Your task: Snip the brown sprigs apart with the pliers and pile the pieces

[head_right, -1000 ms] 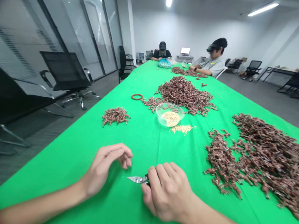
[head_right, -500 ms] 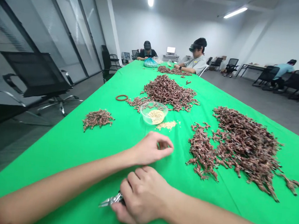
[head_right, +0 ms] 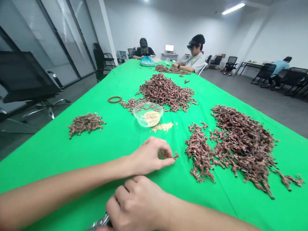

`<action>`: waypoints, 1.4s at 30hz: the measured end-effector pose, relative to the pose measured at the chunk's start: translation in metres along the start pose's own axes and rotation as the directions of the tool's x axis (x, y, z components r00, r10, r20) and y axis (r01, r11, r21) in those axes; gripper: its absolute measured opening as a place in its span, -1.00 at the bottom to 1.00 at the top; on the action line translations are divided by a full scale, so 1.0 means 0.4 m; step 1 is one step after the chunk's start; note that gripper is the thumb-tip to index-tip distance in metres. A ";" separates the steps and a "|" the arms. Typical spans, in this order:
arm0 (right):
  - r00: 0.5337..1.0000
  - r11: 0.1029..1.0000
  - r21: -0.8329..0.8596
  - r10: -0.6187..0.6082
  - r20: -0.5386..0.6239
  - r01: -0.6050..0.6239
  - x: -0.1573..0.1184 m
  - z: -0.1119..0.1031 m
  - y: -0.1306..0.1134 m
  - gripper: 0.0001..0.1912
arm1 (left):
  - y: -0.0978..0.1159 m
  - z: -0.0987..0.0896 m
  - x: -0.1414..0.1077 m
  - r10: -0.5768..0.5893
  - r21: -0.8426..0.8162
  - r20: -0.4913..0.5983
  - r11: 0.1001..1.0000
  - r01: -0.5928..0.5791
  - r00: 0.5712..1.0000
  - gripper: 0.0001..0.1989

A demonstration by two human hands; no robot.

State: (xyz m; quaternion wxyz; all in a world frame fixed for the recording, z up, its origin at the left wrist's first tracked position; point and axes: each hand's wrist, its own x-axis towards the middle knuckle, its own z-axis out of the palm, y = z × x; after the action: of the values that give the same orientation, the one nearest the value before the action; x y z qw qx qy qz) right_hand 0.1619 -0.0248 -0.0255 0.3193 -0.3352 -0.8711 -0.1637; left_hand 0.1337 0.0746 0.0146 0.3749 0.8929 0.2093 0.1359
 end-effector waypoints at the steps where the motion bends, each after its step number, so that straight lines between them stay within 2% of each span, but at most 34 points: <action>1: 1.000 1.000 0.006 0.005 0.000 -0.005 0.000 -0.002 0.002 -0.56 | -0.007 -0.020 -0.030 -0.020 -0.035 -0.024 0.999 0.019 1.000 -0.80; 6: 0.998 0.995 0.075 0.062 0.025 -0.063 0.004 -0.013 0.007 -0.60 | -0.051 -0.099 -0.192 -0.177 -0.230 -0.121 0.962 0.146 0.977 -0.75; 7: 0.995 0.991 0.094 0.087 0.049 -0.091 0.004 -0.016 0.007 -0.60 | -0.060 -0.109 -0.223 -0.228 -0.301 -0.132 0.937 0.180 0.965 -0.71; 11: 0.978 0.961 0.187 0.191 0.082 -0.203 0.003 -0.028 0.012 -0.70 | -0.086 -0.127 -0.322 -0.415 -0.622 -0.116 0.739 0.260 0.902 -0.61; 15: 0.939 0.912 0.226 0.325 0.110 -0.342 -0.002 -0.031 0.025 -0.81 | -0.091 -0.122 -0.376 -0.490 -0.718 -0.128 0.645 0.260 0.862 -0.65; 18: 0.898 0.883 0.172 0.417 0.137 -0.436 -0.003 -0.025 0.033 -0.85 | -0.093 -0.110 -0.393 -0.524 -0.742 -0.148 0.620 0.257 0.839 -0.65; 21: 0.878 0.870 0.134 0.456 0.148 -0.475 -0.003 -0.017 0.033 -0.87 | -0.095 -0.100 -0.402 -0.556 -0.745 -0.097 0.591 0.310 0.826 -0.58; 24: 0.877 0.872 0.122 0.455 0.154 -0.474 -0.003 -0.012 0.030 -0.88 | -0.096 -0.098 -0.407 -0.571 -0.763 -0.057 0.554 0.334 0.819 -0.54; 29: 0.883 0.881 0.106 0.444 0.151 -0.461 -0.009 -0.008 0.031 -0.88 | -0.100 -0.098 -0.410 -0.559 -0.815 -0.045 0.500 0.294 0.828 -0.59; 42: 0.885 0.892 0.059 0.432 0.175 -0.447 -0.010 -0.006 0.032 -0.86 | -0.101 -0.094 -0.407 -0.586 -0.827 0.021 0.445 0.344 0.810 -0.63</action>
State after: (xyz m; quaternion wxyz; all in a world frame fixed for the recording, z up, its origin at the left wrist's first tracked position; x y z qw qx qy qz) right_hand 0.1740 -0.0188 -0.0255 0.2943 -0.5198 -0.8018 -0.0173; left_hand -0.0350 0.0457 -0.0030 0.7241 0.5050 0.4126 0.2246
